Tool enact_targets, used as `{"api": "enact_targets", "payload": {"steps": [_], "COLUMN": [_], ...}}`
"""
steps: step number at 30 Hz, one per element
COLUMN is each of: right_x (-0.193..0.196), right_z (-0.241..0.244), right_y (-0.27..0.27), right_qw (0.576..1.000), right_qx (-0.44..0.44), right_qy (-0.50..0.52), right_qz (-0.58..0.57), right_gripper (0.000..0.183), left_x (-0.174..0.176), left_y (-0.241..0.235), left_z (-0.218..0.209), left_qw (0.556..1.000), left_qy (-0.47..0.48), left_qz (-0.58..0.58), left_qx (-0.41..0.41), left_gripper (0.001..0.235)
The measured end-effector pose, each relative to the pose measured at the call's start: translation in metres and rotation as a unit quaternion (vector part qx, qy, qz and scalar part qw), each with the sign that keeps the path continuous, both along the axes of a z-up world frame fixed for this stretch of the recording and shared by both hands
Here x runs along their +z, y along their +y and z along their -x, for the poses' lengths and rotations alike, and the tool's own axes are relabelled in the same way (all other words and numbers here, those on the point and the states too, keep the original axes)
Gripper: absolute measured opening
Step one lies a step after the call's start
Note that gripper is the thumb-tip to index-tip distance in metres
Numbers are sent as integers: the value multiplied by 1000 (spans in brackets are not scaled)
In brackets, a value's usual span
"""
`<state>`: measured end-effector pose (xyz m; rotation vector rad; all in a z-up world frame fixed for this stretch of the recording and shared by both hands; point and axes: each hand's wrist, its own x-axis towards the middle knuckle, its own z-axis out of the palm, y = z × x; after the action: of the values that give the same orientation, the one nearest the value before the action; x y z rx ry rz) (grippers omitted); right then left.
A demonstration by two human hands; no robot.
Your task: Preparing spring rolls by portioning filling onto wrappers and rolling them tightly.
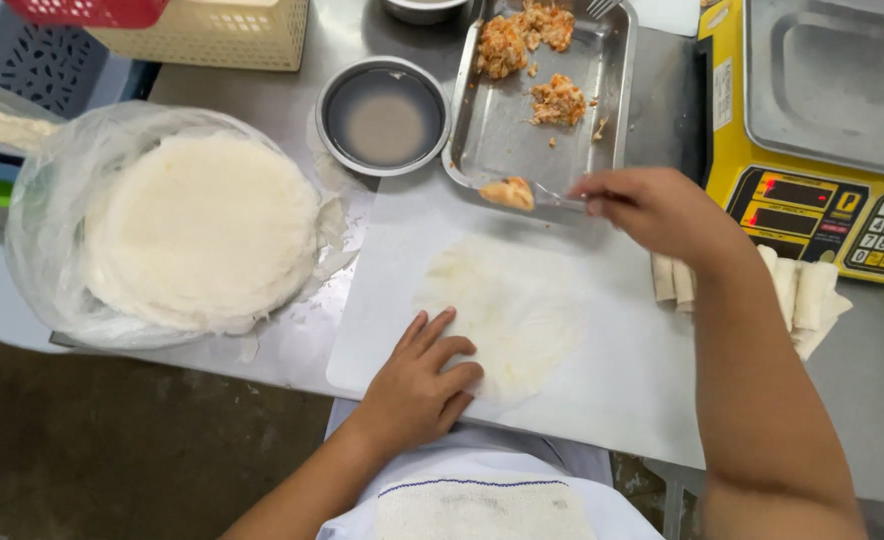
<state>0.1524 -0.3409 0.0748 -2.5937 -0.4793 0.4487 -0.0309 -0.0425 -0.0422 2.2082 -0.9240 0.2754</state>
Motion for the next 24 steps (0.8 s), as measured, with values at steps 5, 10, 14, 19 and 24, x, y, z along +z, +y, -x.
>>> {"api": "enact_targets", "payload": {"steps": [5,10,14,19,24], "right_x": [-41,-85,-37,2,7], "right_z": [126,196,192,161,148], "right_y": [-20,-34,-13,2,21], "right_qw": [995,983,983,984,985], "right_qx": [20,7,3,55,56], "right_qy": [-99,-164,-155,15,33], "right_qz": [-25,83,95,169,158], "right_gripper": [30,38,25,30,26], "left_x": [-29,-39,-31,-29,-36], "left_y": [-6,-10,-18,-14,-24], "left_z": [6,8,5,4,3], "left_qw": [997,990,993,994,990], "left_qy": [-38,-63,-61,-31,-91], "left_qz": [-13,-28,-1,-23,-23], "left_qx": [63,122,99,99,101], "left_gripper": [6,13,10,8,26]}}
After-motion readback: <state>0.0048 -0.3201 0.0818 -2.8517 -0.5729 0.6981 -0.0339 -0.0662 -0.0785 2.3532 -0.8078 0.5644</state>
